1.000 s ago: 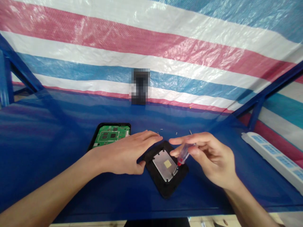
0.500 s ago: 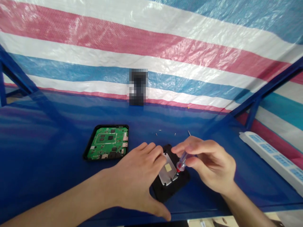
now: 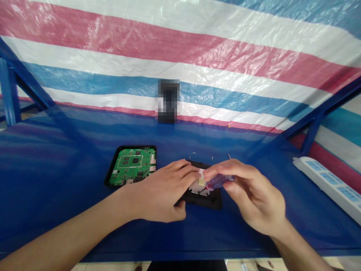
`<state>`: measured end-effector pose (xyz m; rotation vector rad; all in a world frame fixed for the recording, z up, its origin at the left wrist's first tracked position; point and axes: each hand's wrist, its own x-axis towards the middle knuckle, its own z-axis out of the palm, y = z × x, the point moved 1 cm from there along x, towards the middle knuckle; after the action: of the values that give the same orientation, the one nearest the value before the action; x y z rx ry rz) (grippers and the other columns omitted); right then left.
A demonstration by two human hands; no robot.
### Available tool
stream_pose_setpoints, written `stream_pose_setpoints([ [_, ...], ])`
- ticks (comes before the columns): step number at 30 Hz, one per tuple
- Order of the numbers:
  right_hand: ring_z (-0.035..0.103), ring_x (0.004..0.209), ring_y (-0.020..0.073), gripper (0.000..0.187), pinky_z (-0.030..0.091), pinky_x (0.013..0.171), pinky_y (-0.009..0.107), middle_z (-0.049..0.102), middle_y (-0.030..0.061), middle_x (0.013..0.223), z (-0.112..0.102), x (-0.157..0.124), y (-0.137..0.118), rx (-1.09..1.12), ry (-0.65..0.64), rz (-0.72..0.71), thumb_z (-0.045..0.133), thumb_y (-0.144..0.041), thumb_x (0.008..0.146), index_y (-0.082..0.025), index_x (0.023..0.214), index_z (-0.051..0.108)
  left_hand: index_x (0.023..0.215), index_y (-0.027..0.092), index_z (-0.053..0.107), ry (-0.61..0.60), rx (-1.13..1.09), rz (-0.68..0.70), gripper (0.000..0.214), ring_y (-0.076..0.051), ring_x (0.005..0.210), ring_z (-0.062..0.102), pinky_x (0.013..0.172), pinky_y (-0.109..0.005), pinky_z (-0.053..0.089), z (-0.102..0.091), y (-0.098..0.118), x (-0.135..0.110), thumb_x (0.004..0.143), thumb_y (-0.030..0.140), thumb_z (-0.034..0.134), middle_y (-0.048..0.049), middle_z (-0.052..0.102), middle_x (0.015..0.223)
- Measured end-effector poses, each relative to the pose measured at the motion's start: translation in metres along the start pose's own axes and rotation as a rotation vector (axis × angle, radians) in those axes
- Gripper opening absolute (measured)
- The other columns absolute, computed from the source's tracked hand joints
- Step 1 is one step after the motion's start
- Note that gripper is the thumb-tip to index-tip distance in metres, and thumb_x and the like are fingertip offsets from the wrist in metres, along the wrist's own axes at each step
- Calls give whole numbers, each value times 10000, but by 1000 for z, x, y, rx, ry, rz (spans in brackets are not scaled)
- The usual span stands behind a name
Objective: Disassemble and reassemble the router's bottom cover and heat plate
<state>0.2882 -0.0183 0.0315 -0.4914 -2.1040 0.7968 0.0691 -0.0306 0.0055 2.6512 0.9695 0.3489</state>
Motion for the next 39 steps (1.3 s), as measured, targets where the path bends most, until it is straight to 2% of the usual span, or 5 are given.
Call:
stream_pose_setpoints([
  [6, 701, 1047, 217, 409, 615, 824, 392, 726, 76, 1128, 4, 12, 5, -6, 17, -113, 519, -67, 960, -296, 1292, 584, 1388, 124, 415, 45, 8, -29, 640, -296, 1422, 389, 1206, -442, 295, -1, 1, 0, 763, 141, 550, -163, 501, 1455],
  [12, 731, 741, 181, 251, 622, 634, 305, 727, 49, 877, 3, 30, 1, -21, 103, -161, 774, -103, 816, -239, 1023, 732, 1421, 131, 385, 20, -32, -164, 807, -385, 1396, 408, 1167, -532, 332, -3, -1, 6, 767, 454, 731, -191, 457, 1489],
  [22, 776, 846, 170, 188, 643, 723, 269, 807, 40, 987, -1, 28, 6, 46, 82, 47, 638, -195, 947, -277, 1100, 708, 1427, 141, 349, 79, -135, -122, 778, -321, 1320, 495, 1104, -420, 430, -7, -7, 6, 731, 239, 682, -165, 503, 1415],
  [32, 778, 789, 183, 100, 663, 666, 324, 809, 78, 1015, -1, 25, 5, 271, 44, 68, 652, -240, 944, -242, 1027, 709, 1465, 81, 297, 8, 3, -50, 812, -377, 1367, 424, 1163, -493, 335, -9, -7, 5, 727, 233, 600, -211, 439, 1483],
  [39, 787, 747, 177, 69, 666, 633, 303, 817, 36, 989, 3, 26, 10, 307, 194, 110, 704, -215, 907, -242, 971, 697, 1391, 111, 391, 57, 24, 0, 625, -313, 1247, 529, 1074, -417, 428, -10, -11, 7, 785, 125, 541, -167, 565, 1352],
])
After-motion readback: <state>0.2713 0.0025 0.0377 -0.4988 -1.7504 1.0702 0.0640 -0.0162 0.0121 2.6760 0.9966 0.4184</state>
